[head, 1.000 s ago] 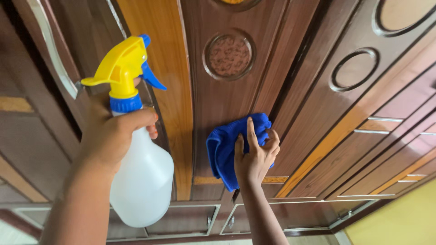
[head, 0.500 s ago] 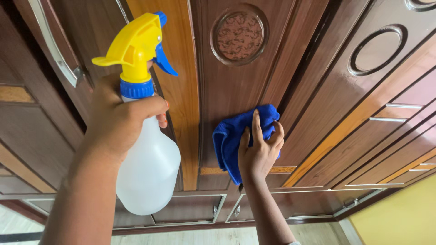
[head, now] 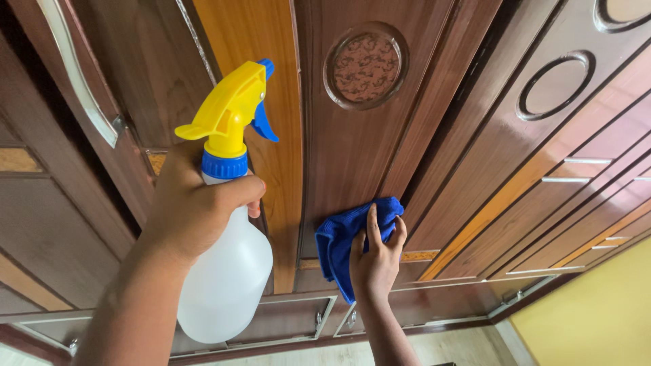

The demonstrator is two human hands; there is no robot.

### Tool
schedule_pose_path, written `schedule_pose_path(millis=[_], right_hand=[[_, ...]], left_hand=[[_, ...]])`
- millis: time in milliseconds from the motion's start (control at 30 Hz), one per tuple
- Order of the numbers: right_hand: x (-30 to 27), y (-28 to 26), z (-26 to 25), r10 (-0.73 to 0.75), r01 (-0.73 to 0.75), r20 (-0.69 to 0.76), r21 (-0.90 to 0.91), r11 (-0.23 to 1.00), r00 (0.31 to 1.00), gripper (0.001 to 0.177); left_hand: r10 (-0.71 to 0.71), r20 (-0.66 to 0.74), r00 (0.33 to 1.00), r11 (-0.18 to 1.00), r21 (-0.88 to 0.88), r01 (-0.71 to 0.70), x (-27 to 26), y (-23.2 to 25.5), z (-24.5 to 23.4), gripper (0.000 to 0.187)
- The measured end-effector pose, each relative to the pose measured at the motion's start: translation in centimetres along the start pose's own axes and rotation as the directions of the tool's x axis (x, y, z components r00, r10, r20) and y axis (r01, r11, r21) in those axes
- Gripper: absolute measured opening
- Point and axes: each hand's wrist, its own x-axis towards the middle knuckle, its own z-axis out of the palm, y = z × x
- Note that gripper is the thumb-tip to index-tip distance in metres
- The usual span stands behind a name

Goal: The person cleans a dark brown wooden door with decorative circular panels using a spray bottle and a blue cloth. They spray the surface and wipe it down systematically, covering the top frame, the door panels, and the lower sections.

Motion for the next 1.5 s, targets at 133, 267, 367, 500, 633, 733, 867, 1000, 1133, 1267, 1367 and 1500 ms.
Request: schedule_pose_path(millis=[133,267,367,500,633,733,867,1000,1133,1267,1367,1500], right_hand=[[-0.8,0.3,0.2,0.043,-0.043,0.034,0.012,0.999,0.998,0.052],[-0.6,0.5,0.1,0.030,-0.028,-0.025,0.086,0.996,0.999,0.050],[0.8,0.3,-0.4,-0.006,0.016,-0.092,0.117,0.993,0.996,0.047],[3.5,-0.7,-1.6,-0.094,0.109,-0.182,0.075,0.991,0.979,0.047],[5.3,-2.1,-2.6,-0.122,0.134,-0.240,0.036,0.990,0.963,0.038],[5.2,-2.5,-2.3,-0.035,0.069,-0.253,0.125,0.990,0.967,0.027],[4.8,-1.3,-0.4,0.121,-0.044,-0.247,0.297,0.954,0.961,0.017],[2.8,-0.2,1.8,0.207,-0.116,-0.250,0.333,0.936,0.946,0.017],[1.5,0.6,2.9,0.265,-0.176,-0.223,0.353,0.919,0.938,0.016],[1.4,0.9,3.2,0.328,-0.265,-0.175,0.308,0.914,0.928,0.014],[1.0,1.2,3.4,0.335,-0.284,-0.179,0.256,0.924,0.925,0.016],[0.6,2.3,4.2,0.346,-0.279,-0.221,0.285,0.917,0.912,0.032]], left_hand=[[-0.011,-0.010,1.000,1.000,-0.020,0.011,-0.2,-0.4,-0.5,0.020],[-0.004,0.008,1.000,1.000,0.017,0.004,-0.4,-0.8,-1.0,0.012],[-0.032,0.003,0.999,0.999,0.021,0.032,-0.6,-1.0,-1.0,0.012],[-0.029,0.007,1.000,0.999,0.040,0.029,-0.5,-1.0,-1.2,0.010],[0.000,0.026,1.000,1.000,-0.018,0.001,-0.3,-1.1,-1.2,0.014],[-0.021,0.017,1.000,0.999,-0.030,0.022,-0.2,-1.5,-1.1,0.017],[-0.022,0.020,1.000,0.997,-0.069,0.024,0.0,-2.1,-1.1,0.020],[-0.059,0.019,0.998,0.995,-0.080,0.060,-0.2,-2.2,-1.3,0.021],[-0.039,0.005,0.999,0.998,-0.047,0.040,-0.2,-2.4,-1.7,0.022],[-0.051,0.001,0.999,0.999,0.006,0.051,-0.4,-2.7,-1.8,0.013],[-0.068,-0.006,0.998,0.998,0.017,0.068,-0.7,-3.0,-1.6,0.011],[-0.098,-0.004,0.995,0.995,0.007,0.098,-0.8,-3.1,-1.1,0.014]])
